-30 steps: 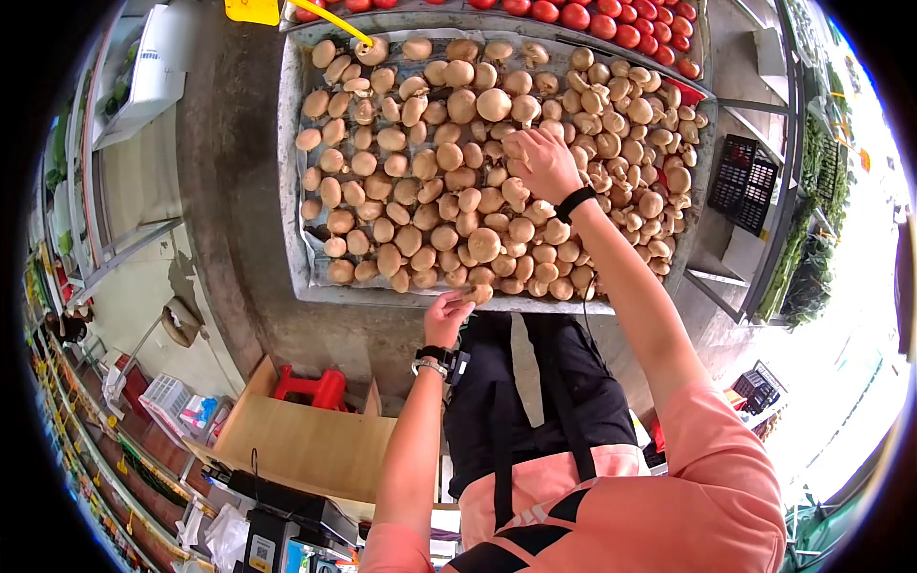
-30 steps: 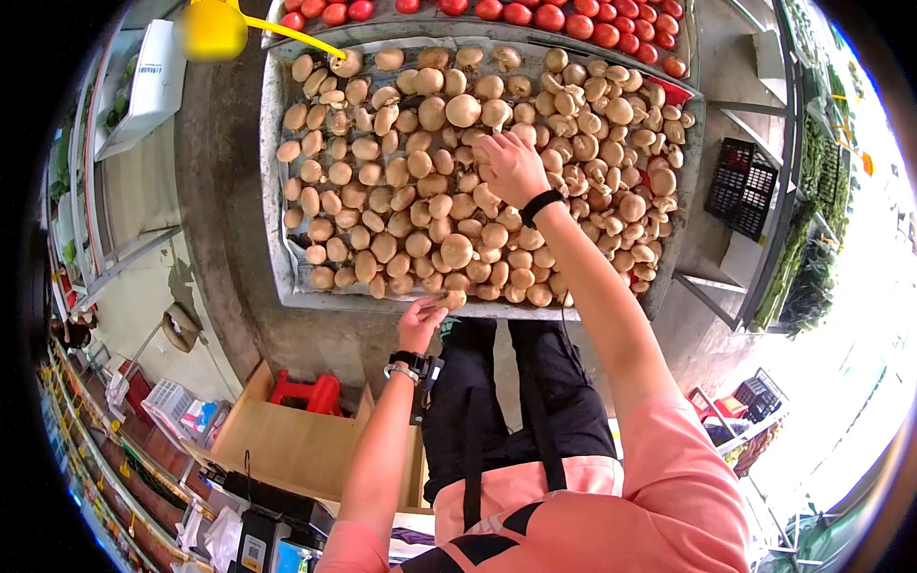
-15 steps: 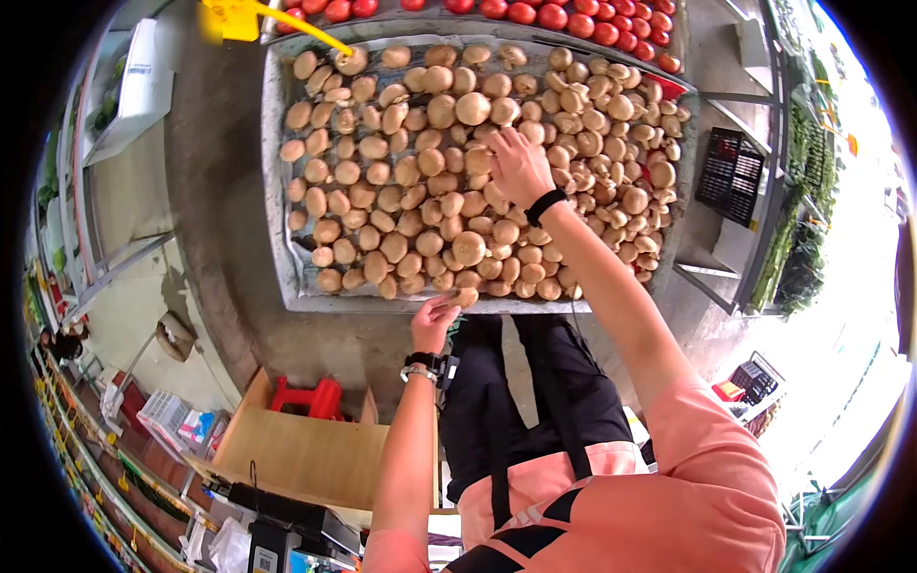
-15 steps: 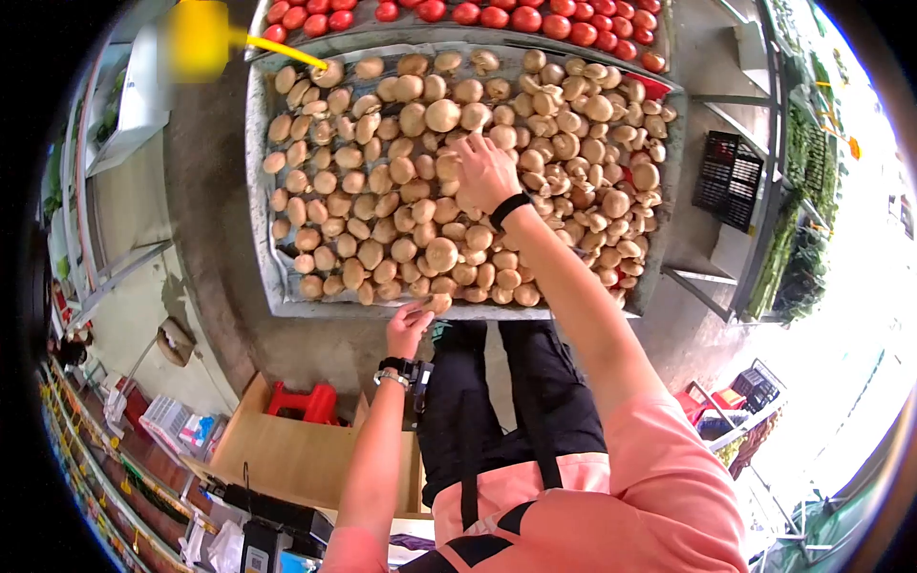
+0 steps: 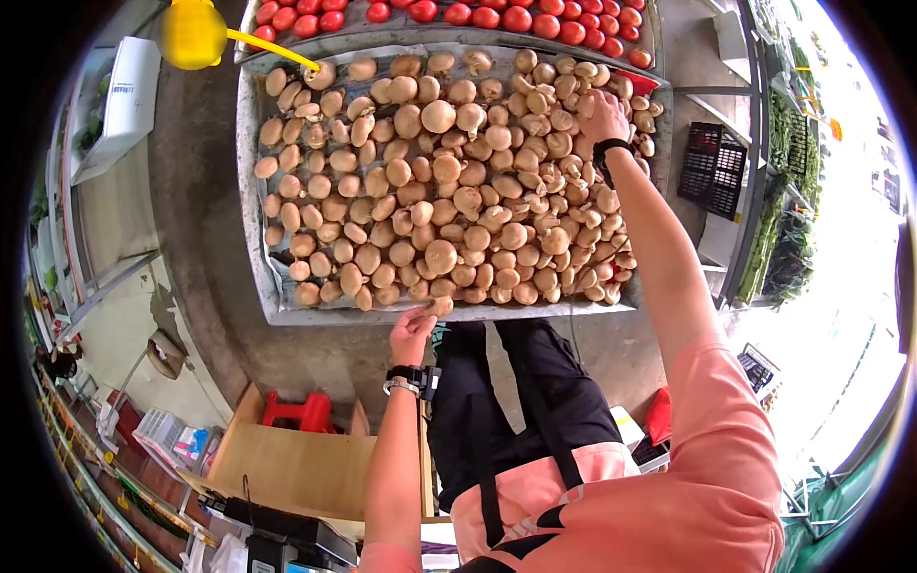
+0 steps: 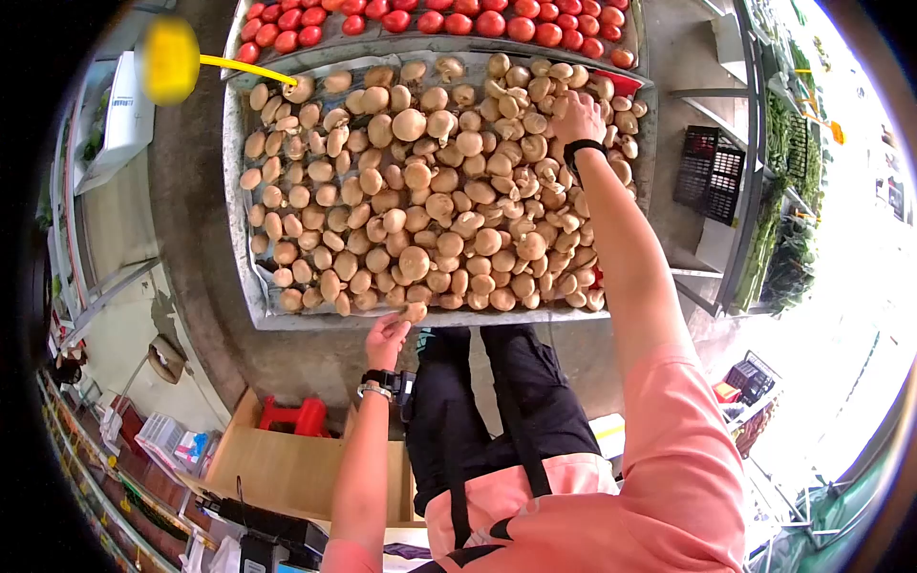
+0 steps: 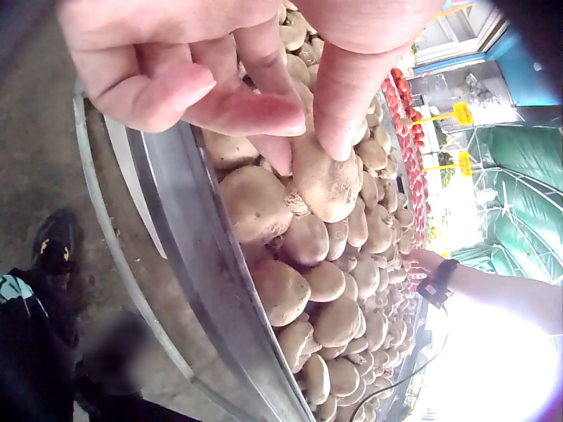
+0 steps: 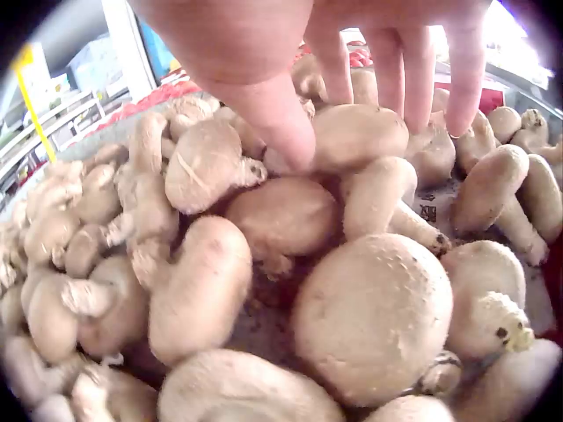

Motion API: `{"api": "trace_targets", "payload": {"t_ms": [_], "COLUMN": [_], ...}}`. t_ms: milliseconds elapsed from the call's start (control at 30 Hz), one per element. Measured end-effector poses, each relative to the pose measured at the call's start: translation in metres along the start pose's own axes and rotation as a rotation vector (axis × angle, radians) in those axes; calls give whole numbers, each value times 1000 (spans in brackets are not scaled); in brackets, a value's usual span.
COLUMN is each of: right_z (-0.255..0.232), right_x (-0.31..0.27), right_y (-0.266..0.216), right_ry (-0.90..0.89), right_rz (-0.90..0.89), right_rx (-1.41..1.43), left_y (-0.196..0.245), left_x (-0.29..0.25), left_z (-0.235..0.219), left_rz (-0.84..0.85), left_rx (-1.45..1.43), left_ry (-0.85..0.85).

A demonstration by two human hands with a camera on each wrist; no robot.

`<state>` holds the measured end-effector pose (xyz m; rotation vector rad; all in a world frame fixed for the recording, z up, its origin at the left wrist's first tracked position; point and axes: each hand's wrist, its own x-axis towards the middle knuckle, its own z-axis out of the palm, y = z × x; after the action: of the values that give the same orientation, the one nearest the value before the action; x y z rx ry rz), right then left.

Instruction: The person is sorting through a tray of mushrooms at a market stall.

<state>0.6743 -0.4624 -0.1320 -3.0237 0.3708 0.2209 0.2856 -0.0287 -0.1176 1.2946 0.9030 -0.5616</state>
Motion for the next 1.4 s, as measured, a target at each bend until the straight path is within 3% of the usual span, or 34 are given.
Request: {"api": "trace_targets", "payload": {"t_ms": [167, 300, 433, 500, 567, 633, 733, 833, 967, 1067, 1167, 1300, 1400], "right_z": [15, 5, -10, -35, -51, -57, -42, -41, -34, -36, -22, -22, -22], "right_x": [6, -5, -40, -70, -95, -111, -133, -161, -202, -226, -240, -249, -231], "right_y": [4, 5, 1, -14, -27, -35, -36, -40, -32, -29, -19, -22, -19], "right_ry": [5, 134, 266, 209, 229, 168, 21, -147, -245, -287, -281, -216, -85], "right_rz": [28, 34, -299, -481, -532, -468, -520, -661, -633, -454, -515, -520, -388], "right_rx": [26, 165, 411, 380, 321, 446, 564, 431, 365, 300, 306, 346, 417], "left_y": [4, 6, 3, 1, -3, -3, -2, -2, -2, -1, -3, -6, -4], "left_x": [-10, -13, -12, -12, -10, -8, -7, -7, -6, -5, -5, -8, -10], "left_z": [5, 13, 22, 24, 23, 24, 25, 24, 21, 22, 21, 22, 22], "left_rz": [-61, -66, -70, -79, -71, -63, -56, -44, -35, -36, -35, -32, -40], "left_rx": [16, 17, 8, 0, -11, -9, 2, -3, -6, 10, 7, 19, 15], "left_ry": [-3, 4, 16, 43, 17, 3, 2, 6, 0, -5, -13, -19, -26]}}
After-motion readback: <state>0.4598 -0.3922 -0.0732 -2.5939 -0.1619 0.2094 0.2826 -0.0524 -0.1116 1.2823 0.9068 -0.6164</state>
